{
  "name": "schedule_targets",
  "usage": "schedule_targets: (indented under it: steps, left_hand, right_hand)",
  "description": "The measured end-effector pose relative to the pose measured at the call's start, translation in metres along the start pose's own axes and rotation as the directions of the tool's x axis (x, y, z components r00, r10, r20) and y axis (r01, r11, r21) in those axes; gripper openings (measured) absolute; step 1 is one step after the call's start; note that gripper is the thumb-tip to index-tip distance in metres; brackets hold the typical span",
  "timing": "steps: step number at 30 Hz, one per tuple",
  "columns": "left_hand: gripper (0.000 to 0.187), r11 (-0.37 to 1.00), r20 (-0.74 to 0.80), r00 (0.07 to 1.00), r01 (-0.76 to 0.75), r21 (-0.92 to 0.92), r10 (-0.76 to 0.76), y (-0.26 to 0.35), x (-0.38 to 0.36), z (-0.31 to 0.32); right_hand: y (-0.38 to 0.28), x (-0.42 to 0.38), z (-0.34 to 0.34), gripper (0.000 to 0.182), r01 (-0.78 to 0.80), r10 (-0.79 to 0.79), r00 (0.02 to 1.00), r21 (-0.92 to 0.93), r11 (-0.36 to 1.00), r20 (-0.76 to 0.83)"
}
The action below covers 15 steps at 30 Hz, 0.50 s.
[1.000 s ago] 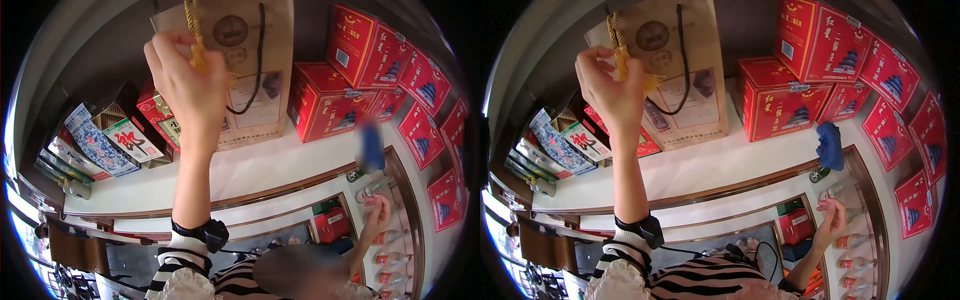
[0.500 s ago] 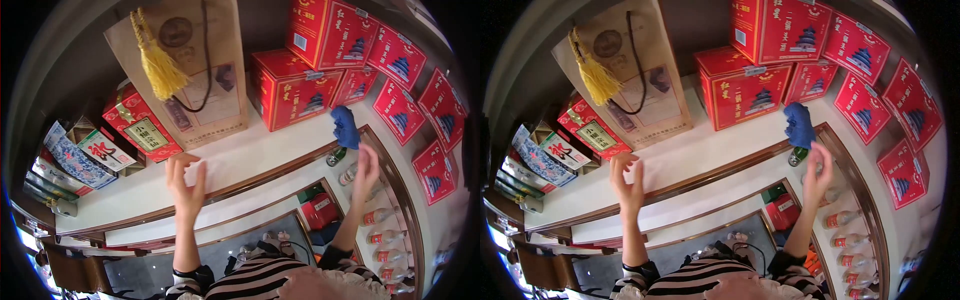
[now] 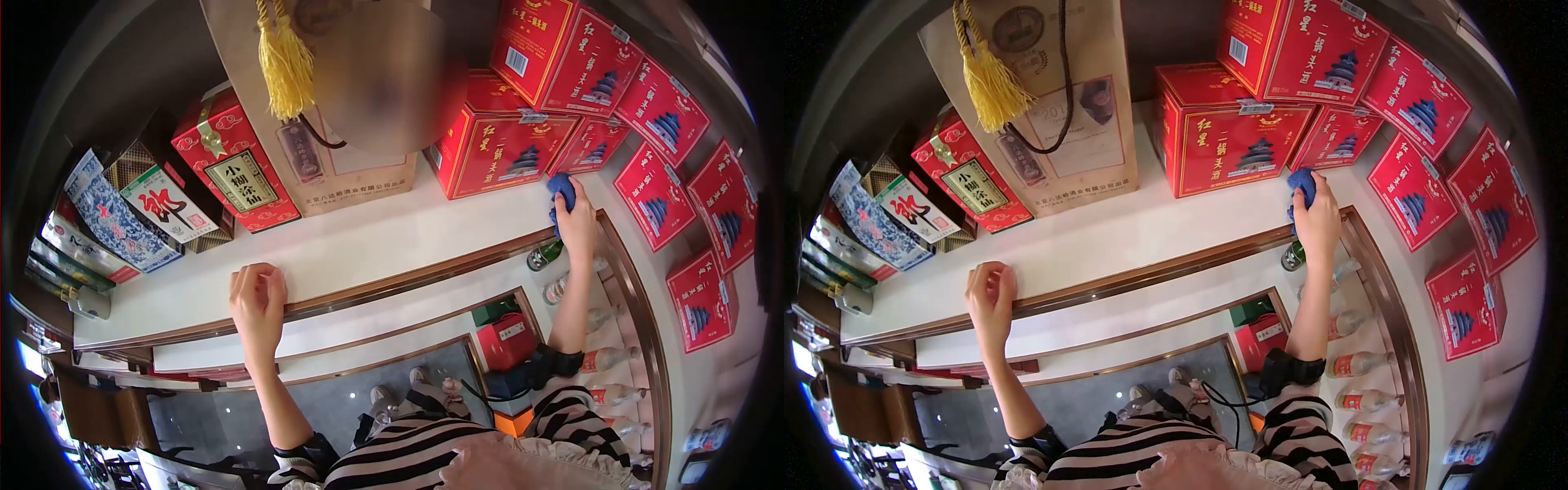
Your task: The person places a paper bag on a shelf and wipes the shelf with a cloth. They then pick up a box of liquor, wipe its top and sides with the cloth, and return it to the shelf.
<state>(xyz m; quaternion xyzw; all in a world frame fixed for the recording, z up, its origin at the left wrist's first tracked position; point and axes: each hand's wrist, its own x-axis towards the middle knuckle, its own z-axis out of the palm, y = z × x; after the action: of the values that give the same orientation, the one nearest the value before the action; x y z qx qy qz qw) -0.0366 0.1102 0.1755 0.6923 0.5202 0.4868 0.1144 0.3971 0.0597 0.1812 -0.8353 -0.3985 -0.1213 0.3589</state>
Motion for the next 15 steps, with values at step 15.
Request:
schedule_targets:
  steps: [15]
  left_hand:
    - [0.019,0.947,-0.512,0.846,-0.272,-0.172,0.150,-0.023,-0.031,-0.006]
  right_hand:
    - [-0.056,-0.067,0.012,0.035,0.224,-0.224,0.974,0.036,0.974,0.021]
